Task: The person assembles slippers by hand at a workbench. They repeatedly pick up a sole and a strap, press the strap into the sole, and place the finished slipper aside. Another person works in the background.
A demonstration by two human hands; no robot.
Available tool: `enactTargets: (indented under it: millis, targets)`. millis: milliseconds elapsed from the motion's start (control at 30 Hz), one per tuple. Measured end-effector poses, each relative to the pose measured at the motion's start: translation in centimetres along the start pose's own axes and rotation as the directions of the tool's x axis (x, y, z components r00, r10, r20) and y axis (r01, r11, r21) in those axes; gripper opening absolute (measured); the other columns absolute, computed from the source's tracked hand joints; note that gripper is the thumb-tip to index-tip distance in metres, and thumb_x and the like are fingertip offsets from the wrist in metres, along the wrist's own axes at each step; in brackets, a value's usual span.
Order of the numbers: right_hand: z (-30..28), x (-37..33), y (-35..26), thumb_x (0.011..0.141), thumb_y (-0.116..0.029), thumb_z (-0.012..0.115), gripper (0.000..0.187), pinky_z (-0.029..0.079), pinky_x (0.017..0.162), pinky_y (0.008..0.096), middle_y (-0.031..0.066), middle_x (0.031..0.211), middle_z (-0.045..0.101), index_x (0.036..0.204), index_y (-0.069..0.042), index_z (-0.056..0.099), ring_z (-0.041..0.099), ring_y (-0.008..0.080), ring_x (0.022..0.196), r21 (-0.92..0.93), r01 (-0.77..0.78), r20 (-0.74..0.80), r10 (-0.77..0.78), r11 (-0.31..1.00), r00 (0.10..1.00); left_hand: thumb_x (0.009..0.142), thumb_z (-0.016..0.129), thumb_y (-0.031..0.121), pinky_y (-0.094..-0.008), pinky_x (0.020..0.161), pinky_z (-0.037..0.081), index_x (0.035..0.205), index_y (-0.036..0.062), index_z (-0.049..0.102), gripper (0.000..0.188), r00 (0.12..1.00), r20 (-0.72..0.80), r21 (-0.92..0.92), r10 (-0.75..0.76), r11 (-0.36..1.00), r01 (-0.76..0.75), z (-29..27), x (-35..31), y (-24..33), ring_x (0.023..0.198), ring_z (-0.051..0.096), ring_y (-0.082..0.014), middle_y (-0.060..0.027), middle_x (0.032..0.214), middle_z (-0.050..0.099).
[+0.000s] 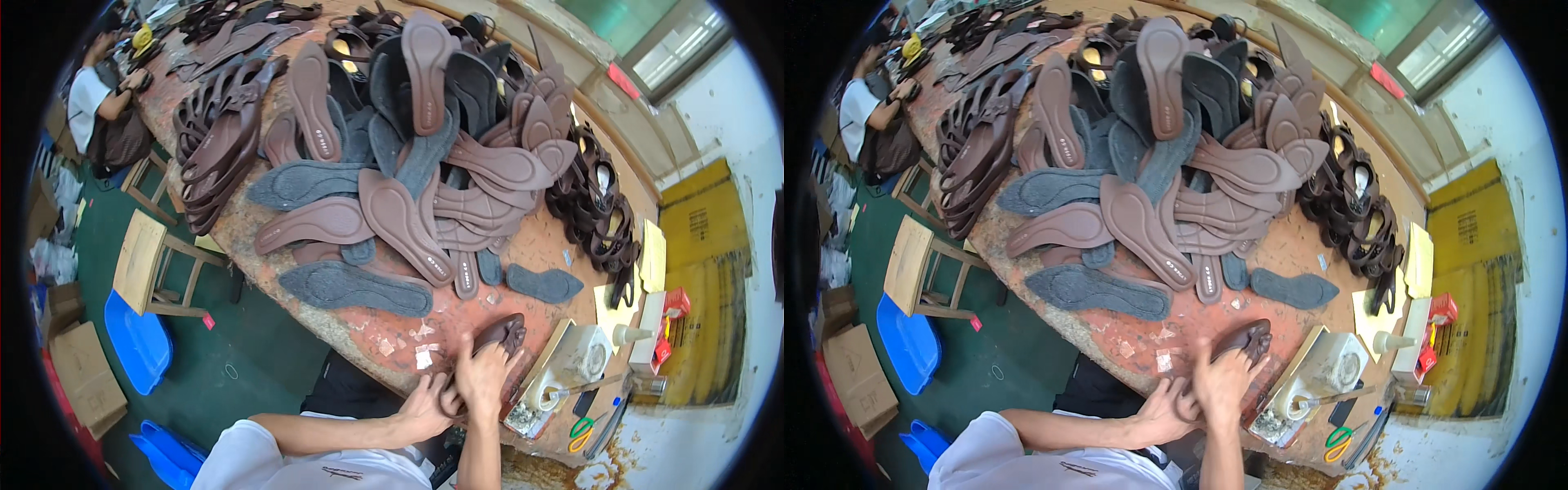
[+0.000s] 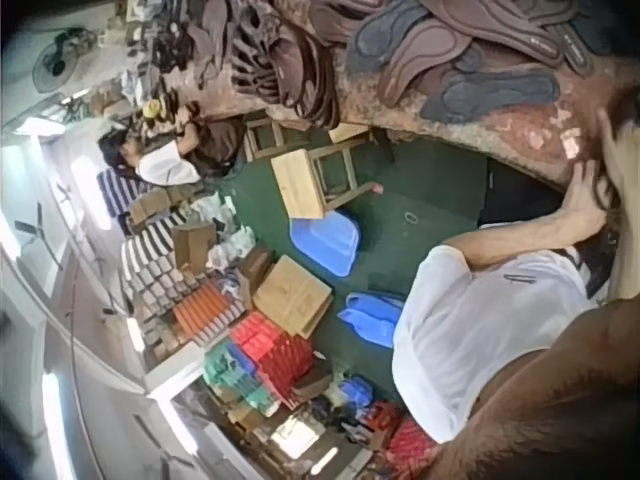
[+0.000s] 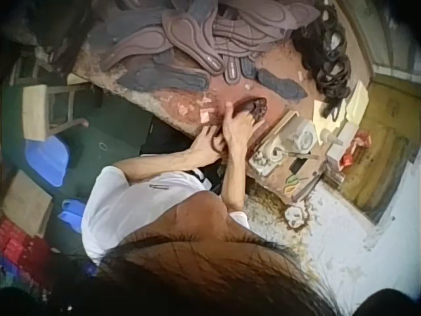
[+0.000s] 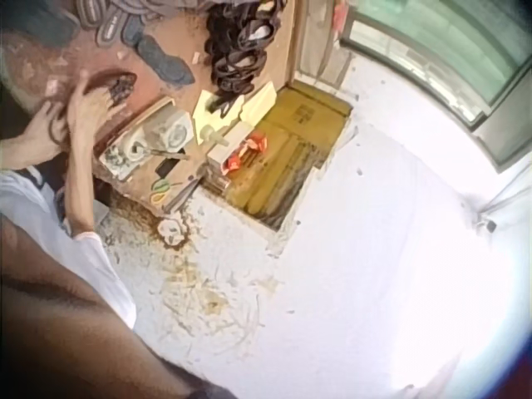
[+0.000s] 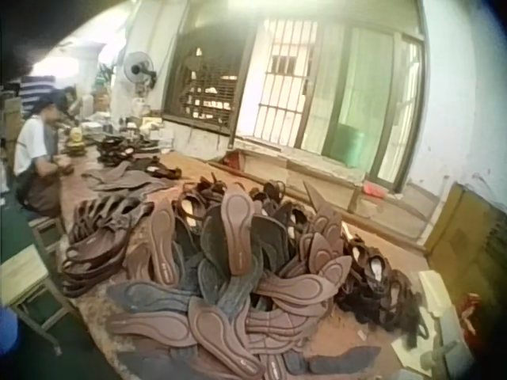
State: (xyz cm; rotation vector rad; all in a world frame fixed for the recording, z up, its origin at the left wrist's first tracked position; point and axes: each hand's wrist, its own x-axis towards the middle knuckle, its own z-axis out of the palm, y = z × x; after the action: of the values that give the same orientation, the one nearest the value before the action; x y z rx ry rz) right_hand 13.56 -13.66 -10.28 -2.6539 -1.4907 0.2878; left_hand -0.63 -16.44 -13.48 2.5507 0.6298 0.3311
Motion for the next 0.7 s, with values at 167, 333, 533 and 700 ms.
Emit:
enactTargets:
  millis: [167,333,533,700]
  targets:
    - [-4.7,-0.7,-1.2,0.109,-0.062,0.047,0.088,0.012,0.134,0.0620,0.0389,0.155,0.053,0.147,0.017,0.055,0.040,0.0495,0.156,0.444,0.152,0.201,-0.263,0.883,0.944,0.092,0.070,0.030,-0.0439,0.088,0.050,0.130,0.0056,0.073,0.046,0.992,-0.123,0.009,0.019,1.000,-0.018,-4.8,-1.6,-3.1,0.102,0.063,-0.0297,-0.0157,0.147,0.064]
    - [-4.7,-5.8,1.9,0.118,-0.045,0.038,0.065,0.035,0.128,0.0468,0.0228,0.146,0.065,0.140,0.010,0.064,0.058,0.0334,0.142,0.723,0.459,-0.471,-0.119,0.515,0.874,0.074,0.073,0.023,-0.0541,0.082,0.059,0.083,0.0097,0.078,0.017,0.850,-0.484,0.390,0.209,0.921,-0.004,-21.0,-4.4,-12.1,0.123,0.072,-0.0343,-0.0149,0.125,0.077]
    - [-3.5,-3.3,-0.6,0.118,-0.041,0.043,0.058,0.049,0.113,0.0425,0.0164,0.125,0.078,0.127,0.006,0.075,0.068,0.0284,0.125,0.815,0.235,-0.269,-0.014,0.530,0.963,0.097,0.077,0.030,-0.0423,0.091,0.061,0.126,0.0034,0.080,0.039,0.450,-0.893,0.205,-0.013,0.878,0.432,-37.8,-5.4,-34.1,0.108,0.078,-0.0349,-0.0151,0.134,0.077]
    - [-6.2,6.9,-5.0,0.102,-0.007,0.071,0.020,0.052,0.106,0.0412,0.0166,0.118,0.077,0.119,0.003,0.075,0.072,0.0303,0.115,0.670,0.523,-0.535,-0.146,0.526,0.832,0.095,0.077,0.025,-0.0469,0.094,0.058,0.121,0.0038,0.082,0.034,0.648,-0.669,0.216,-0.365,0.739,0.638,-33.3,-11.1,-39.7,0.103,0.076,-0.0409,-0.0204,0.126,0.077]
